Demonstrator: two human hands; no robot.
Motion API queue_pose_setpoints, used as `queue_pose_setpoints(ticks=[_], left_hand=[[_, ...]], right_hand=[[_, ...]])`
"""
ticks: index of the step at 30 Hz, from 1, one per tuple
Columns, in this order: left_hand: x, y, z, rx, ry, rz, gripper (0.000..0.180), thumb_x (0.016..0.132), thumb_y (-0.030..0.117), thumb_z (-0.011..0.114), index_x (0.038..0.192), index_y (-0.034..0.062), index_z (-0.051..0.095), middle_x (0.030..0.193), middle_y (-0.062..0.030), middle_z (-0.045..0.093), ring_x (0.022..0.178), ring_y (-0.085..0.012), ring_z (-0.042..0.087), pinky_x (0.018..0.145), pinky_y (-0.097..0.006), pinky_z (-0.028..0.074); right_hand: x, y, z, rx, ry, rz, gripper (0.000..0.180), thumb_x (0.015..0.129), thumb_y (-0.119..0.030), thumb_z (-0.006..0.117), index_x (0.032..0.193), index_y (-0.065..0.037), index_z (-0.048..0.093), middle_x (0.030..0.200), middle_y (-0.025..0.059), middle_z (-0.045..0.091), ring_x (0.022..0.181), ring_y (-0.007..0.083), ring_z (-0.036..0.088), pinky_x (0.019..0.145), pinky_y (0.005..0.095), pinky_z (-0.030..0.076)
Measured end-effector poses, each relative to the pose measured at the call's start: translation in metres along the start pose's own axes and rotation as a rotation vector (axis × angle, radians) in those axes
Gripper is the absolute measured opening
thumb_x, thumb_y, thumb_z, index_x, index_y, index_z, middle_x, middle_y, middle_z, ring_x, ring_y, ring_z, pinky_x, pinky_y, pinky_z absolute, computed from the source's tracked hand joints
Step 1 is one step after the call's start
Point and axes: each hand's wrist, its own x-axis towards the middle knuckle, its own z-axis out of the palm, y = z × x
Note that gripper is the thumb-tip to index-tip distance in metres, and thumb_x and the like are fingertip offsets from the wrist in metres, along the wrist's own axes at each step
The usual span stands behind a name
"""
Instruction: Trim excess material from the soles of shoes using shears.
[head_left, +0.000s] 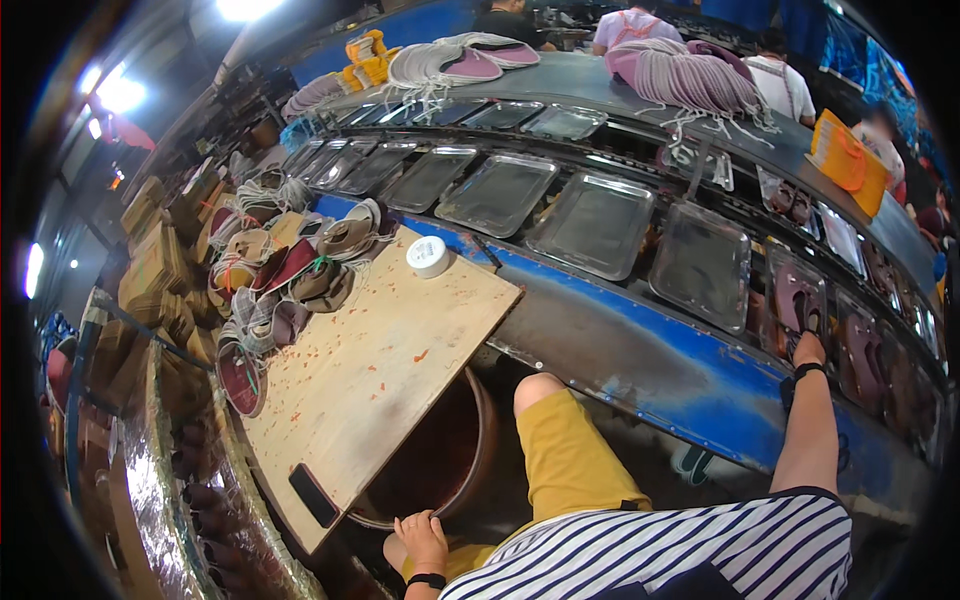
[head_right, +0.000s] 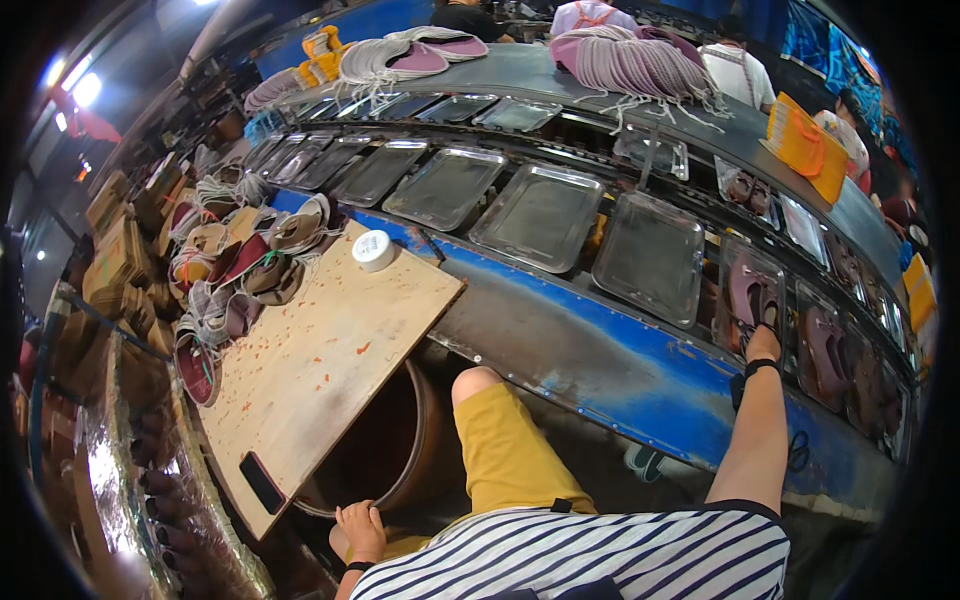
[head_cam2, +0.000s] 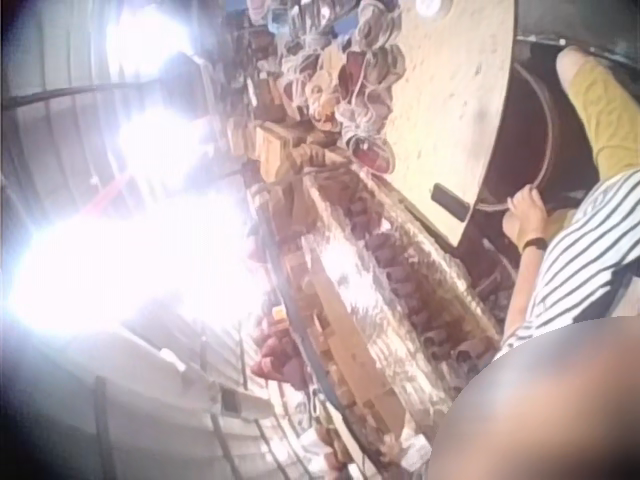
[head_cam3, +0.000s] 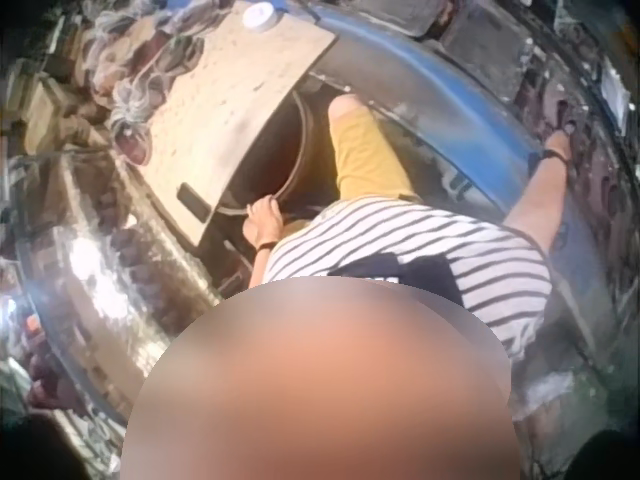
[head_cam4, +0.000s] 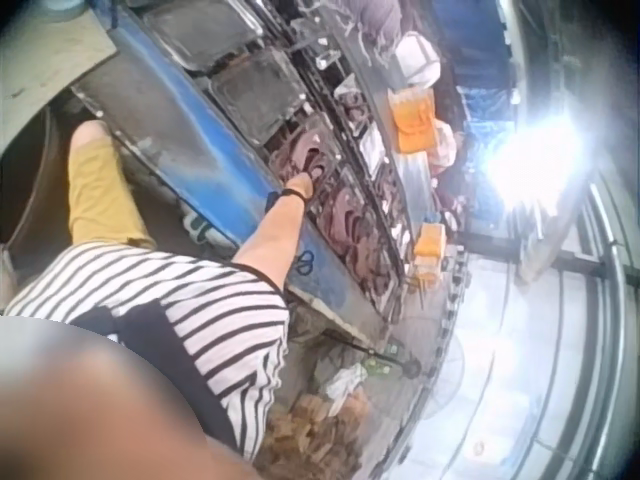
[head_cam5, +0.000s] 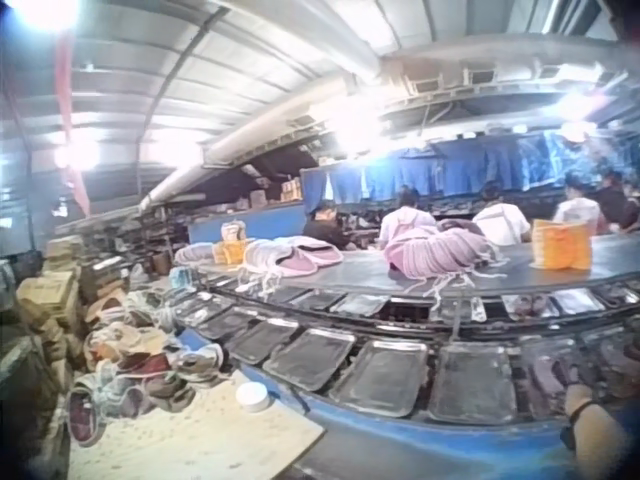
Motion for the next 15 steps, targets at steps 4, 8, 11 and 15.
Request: queue_pose_setpoints(ticks=[4,8,11,15], left_hand=[[-0.001,0.001,0.001,0.009,0.011,-0.014,0.020,0.091,0.019,0.054,0.105,0.0078,0.063,0.103,-0.0112,0.061,0.108,-0.0309,0.052,0.111,-0.056,0.023],[0.002,-0.002,0.008,-0.002,0.045,0.024,0.022,0.089,0.022,0.058,0.105,0.0092,0.065,0.103,-0.0108,0.063,0.108,-0.0297,0.053,0.111,-0.054,0.024],[0.002,0.001,0.007,0.007,0.026,0.003,0.022,0.089,0.023,0.059,0.106,0.0099,0.065,0.105,-0.0100,0.063,0.110,-0.0288,0.054,0.111,-0.053,0.024],[0.002,0.003,0.006,0.032,0.033,-0.040,0.022,0.089,0.024,0.059,0.106,0.0104,0.066,0.104,-0.0092,0.064,0.110,-0.0286,0.054,0.111,-0.053,0.024]], right_hand=[[0.017,0.017,0.020,-0.047,-0.027,-0.002,0.030,0.089,-0.015,0.059,0.116,-0.002,0.061,0.121,0.0255,0.061,0.115,0.0410,0.057,0.095,0.0470,0.047],[0.029,0.024,0.021,0.148,0.263,-0.184,0.044,0.082,-0.013,0.069,0.123,-0.003,0.056,0.115,0.0251,0.063,0.110,0.0413,0.059,0.092,0.0468,0.048],[0.026,-0.020,0.005,0.192,0.369,-0.313,0.042,0.082,-0.010,0.070,0.121,-0.003,0.058,0.110,0.0235,0.065,0.102,0.0405,0.062,0.088,0.0465,0.050],[-0.082,-0.135,-0.042,0.368,0.359,-0.576,0.035,0.080,-0.012,0.071,0.112,-0.004,0.062,0.103,0.0223,0.066,0.096,0.0410,0.063,0.083,0.0472,0.049]])
